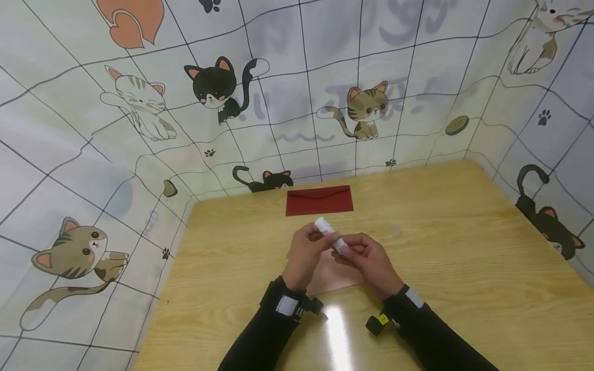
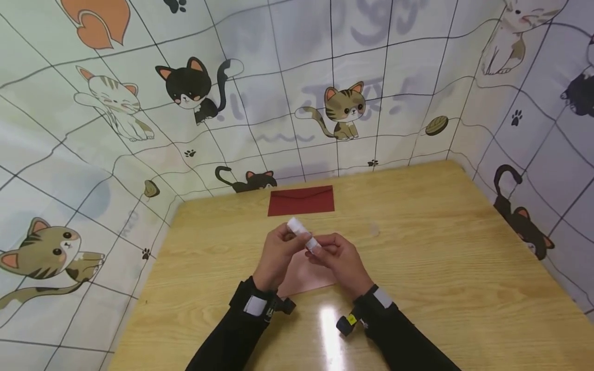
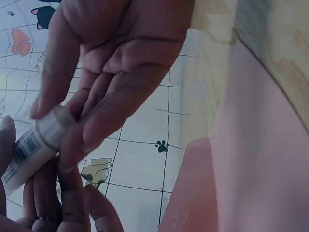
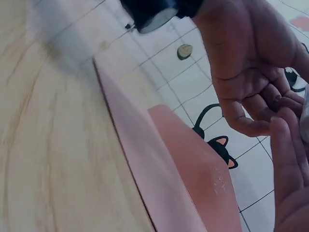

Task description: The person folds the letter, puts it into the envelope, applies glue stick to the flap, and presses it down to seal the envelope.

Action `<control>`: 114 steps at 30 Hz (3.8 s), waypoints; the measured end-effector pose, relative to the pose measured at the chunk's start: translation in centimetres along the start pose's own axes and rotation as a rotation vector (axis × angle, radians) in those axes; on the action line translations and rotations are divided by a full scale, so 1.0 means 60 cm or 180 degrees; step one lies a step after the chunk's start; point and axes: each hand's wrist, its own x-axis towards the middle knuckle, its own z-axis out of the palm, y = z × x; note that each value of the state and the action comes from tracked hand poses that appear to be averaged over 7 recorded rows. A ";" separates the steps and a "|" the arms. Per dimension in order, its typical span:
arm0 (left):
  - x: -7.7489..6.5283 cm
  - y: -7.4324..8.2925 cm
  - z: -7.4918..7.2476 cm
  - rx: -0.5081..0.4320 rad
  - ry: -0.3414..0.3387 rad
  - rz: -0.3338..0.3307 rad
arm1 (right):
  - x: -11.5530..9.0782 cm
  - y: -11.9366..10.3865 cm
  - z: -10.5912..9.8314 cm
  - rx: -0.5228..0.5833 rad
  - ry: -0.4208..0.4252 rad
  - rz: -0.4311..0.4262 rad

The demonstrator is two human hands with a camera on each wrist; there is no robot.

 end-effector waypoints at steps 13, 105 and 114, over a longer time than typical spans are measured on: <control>-0.001 -0.004 0.008 -0.0229 -0.0384 0.0138 | 0.001 -0.003 -0.003 0.0284 -0.0154 0.0253; 0.006 -0.046 -0.067 0.4388 -0.0163 0.0528 | 0.013 -0.089 -0.172 -0.4392 0.0572 0.1212; 0.006 -0.066 -0.074 0.4474 -0.0053 0.0917 | 0.044 -0.050 -0.084 -0.4806 -0.0490 -0.0450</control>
